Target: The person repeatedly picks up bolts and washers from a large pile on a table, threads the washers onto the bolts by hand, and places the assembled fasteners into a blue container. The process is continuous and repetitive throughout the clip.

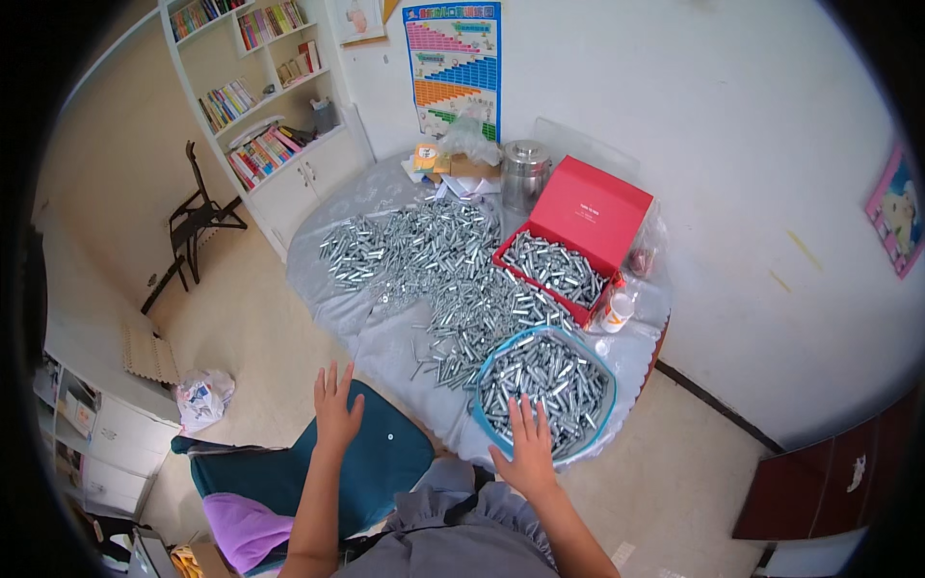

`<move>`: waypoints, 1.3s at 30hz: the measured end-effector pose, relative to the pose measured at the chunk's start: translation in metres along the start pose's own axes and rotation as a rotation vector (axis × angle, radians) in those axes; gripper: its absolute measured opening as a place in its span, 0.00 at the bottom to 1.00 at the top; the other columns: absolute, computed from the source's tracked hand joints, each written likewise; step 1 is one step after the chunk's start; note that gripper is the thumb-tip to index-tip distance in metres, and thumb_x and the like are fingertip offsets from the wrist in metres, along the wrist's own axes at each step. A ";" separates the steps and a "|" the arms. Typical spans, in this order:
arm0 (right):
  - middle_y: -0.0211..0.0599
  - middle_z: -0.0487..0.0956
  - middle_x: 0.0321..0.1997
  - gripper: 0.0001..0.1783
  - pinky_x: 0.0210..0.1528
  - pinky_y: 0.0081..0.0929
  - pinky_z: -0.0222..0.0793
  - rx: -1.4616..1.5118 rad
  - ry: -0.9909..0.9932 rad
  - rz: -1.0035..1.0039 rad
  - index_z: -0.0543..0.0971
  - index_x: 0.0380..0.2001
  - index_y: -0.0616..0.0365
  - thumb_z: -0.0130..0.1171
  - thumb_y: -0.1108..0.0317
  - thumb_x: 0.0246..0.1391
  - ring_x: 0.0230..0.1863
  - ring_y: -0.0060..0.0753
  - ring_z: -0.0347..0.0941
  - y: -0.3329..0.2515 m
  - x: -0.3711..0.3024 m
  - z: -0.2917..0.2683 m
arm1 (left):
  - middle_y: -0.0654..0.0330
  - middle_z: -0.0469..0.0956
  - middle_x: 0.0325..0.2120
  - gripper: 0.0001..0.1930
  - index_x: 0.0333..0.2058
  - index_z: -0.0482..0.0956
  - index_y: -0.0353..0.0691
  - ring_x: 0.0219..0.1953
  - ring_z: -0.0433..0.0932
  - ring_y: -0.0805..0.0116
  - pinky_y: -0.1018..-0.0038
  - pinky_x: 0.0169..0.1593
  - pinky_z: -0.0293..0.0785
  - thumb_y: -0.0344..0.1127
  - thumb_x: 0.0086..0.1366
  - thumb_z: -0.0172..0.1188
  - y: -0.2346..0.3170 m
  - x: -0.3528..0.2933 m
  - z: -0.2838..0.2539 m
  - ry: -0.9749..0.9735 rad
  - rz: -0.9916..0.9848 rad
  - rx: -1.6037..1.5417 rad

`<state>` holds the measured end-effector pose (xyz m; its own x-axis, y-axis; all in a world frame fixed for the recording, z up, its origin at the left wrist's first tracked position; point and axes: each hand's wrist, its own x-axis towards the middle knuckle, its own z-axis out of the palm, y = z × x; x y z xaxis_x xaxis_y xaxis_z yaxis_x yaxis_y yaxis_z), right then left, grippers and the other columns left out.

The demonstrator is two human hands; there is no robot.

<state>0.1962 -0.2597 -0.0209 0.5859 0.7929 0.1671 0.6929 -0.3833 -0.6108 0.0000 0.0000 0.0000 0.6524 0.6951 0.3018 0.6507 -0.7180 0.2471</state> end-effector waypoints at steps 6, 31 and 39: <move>0.54 0.51 0.64 0.44 0.61 0.49 0.46 0.109 0.070 -0.059 0.55 0.60 0.57 0.63 0.62 0.40 0.63 0.66 0.42 0.037 0.061 -0.009 | 0.47 0.60 0.56 0.30 0.56 0.62 0.44 0.58 0.55 0.42 0.57 0.59 0.53 0.32 0.52 0.56 0.024 0.071 0.037 0.038 0.032 -0.073; 0.52 0.52 0.64 0.39 0.62 0.49 0.42 0.052 0.255 0.214 0.60 0.57 0.58 0.63 0.69 0.39 0.65 0.59 0.43 0.019 0.327 0.153 | 0.46 0.56 0.57 0.32 0.59 0.56 0.42 0.59 0.52 0.42 0.57 0.61 0.49 0.33 0.54 0.54 -0.070 0.399 0.236 -0.295 0.427 -0.541; 0.43 0.55 0.64 0.30 0.61 0.52 0.41 -0.208 0.320 0.227 0.71 0.51 0.44 0.63 0.68 0.40 0.65 0.59 0.42 0.029 0.385 0.195 | 0.54 0.61 0.55 0.25 0.55 0.65 0.47 0.56 0.58 0.48 0.57 0.58 0.54 0.34 0.56 0.53 -0.127 0.458 0.253 -0.272 0.767 -0.356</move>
<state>0.3594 0.1266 -0.1252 0.8111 0.5035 0.2975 0.5820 -0.6443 -0.4961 0.3141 0.4185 -0.1259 0.9584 -0.0304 0.2839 -0.1337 -0.9263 0.3522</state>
